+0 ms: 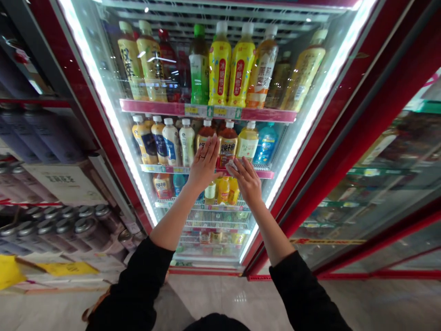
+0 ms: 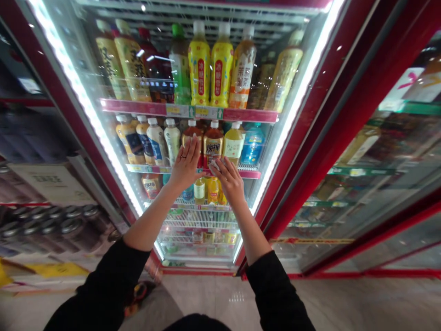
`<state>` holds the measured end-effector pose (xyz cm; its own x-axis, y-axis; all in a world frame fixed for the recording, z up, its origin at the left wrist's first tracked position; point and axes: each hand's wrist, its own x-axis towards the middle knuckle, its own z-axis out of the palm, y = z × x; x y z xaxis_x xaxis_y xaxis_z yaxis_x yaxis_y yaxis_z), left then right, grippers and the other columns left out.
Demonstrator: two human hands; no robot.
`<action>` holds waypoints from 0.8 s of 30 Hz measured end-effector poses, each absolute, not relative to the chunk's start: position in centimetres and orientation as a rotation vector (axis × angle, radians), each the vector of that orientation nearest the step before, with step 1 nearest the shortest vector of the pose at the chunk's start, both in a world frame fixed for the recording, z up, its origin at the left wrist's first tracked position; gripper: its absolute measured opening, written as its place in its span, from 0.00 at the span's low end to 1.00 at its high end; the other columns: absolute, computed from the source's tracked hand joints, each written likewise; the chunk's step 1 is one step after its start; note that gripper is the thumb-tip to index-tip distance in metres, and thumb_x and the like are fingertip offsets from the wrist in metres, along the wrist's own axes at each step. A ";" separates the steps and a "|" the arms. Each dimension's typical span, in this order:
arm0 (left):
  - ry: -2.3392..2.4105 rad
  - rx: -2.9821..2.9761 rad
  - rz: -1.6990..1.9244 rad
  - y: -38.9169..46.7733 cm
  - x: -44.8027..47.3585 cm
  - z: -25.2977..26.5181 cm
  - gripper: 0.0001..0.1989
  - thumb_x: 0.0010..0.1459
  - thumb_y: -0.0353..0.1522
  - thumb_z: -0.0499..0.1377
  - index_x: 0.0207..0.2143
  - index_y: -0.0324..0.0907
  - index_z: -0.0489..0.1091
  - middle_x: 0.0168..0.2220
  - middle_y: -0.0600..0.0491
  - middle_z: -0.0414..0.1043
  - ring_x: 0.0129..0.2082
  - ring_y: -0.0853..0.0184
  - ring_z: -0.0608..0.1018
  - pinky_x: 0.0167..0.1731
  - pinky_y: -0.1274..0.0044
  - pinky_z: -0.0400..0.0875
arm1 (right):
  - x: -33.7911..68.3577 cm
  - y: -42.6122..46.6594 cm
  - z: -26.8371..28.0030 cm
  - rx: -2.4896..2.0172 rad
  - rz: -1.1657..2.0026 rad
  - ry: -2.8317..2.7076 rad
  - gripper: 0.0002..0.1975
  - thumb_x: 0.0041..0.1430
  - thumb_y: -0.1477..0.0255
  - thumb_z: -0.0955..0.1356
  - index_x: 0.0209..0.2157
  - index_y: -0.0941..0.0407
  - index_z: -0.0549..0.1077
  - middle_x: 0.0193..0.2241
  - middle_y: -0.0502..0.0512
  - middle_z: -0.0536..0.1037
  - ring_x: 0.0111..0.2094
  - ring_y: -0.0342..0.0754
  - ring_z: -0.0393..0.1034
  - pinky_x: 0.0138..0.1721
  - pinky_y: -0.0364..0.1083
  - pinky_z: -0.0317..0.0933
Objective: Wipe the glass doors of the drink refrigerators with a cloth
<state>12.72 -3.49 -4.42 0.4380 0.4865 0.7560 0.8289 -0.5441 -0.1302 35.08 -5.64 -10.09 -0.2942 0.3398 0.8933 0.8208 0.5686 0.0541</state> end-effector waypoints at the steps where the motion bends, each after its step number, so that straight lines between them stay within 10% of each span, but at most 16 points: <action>1: -1.107 -2.201 -0.927 -3.4 12.8 -4.5 0.69 0.66 0.40 0.71 0.79 0.39 0.14 0.83 0.36 0.34 0.83 0.48 0.43 0.82 0.57 0.43 | 36.0 -5.8 -10.4 -0.949 -0.675 -1.848 0.30 0.77 0.81 0.65 0.71 0.37 0.72 0.70 0.45 0.76 0.76 0.58 0.62 0.76 0.65 0.66; 24: -1.167 -2.221 -0.989 -3.4 13.1 -4.9 0.72 0.62 0.35 0.75 0.79 0.44 0.14 0.83 0.39 0.31 0.83 0.46 0.43 0.82 0.55 0.40 | 36.5 -3.3 -6.9 -1.064 -0.612 -1.596 0.32 0.78 0.78 0.62 0.74 0.35 0.65 0.71 0.44 0.74 0.79 0.65 0.53 0.77 0.73 0.60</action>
<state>13.09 -3.41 -4.94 0.3877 0.5200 0.7611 0.8359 -0.5463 -0.0526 36.46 -3.34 -6.92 -0.0298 0.3238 0.9457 0.8727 0.4697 -0.1334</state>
